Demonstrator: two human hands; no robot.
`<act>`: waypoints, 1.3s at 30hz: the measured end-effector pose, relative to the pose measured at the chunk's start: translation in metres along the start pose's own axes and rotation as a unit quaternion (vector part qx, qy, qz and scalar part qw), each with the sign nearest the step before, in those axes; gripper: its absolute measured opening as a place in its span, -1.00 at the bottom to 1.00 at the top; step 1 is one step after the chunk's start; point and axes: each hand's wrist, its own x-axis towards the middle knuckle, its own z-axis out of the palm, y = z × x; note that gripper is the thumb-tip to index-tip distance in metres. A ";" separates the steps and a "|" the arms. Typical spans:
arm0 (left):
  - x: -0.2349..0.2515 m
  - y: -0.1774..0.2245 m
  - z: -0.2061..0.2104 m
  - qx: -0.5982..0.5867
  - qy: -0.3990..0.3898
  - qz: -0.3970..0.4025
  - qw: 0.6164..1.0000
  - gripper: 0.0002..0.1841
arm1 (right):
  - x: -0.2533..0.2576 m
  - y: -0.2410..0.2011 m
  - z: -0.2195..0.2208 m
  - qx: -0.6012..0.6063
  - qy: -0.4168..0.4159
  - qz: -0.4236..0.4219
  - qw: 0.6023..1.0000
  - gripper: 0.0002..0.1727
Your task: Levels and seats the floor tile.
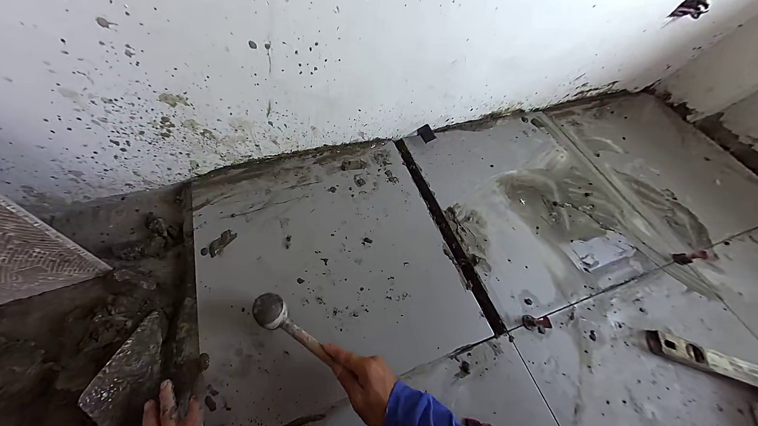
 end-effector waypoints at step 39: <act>0.139 0.084 0.013 0.042 0.182 0.179 0.966 -0.09 | 0.032 -0.071 0.002 0.088 0.266 -0.243 0.929 -0.43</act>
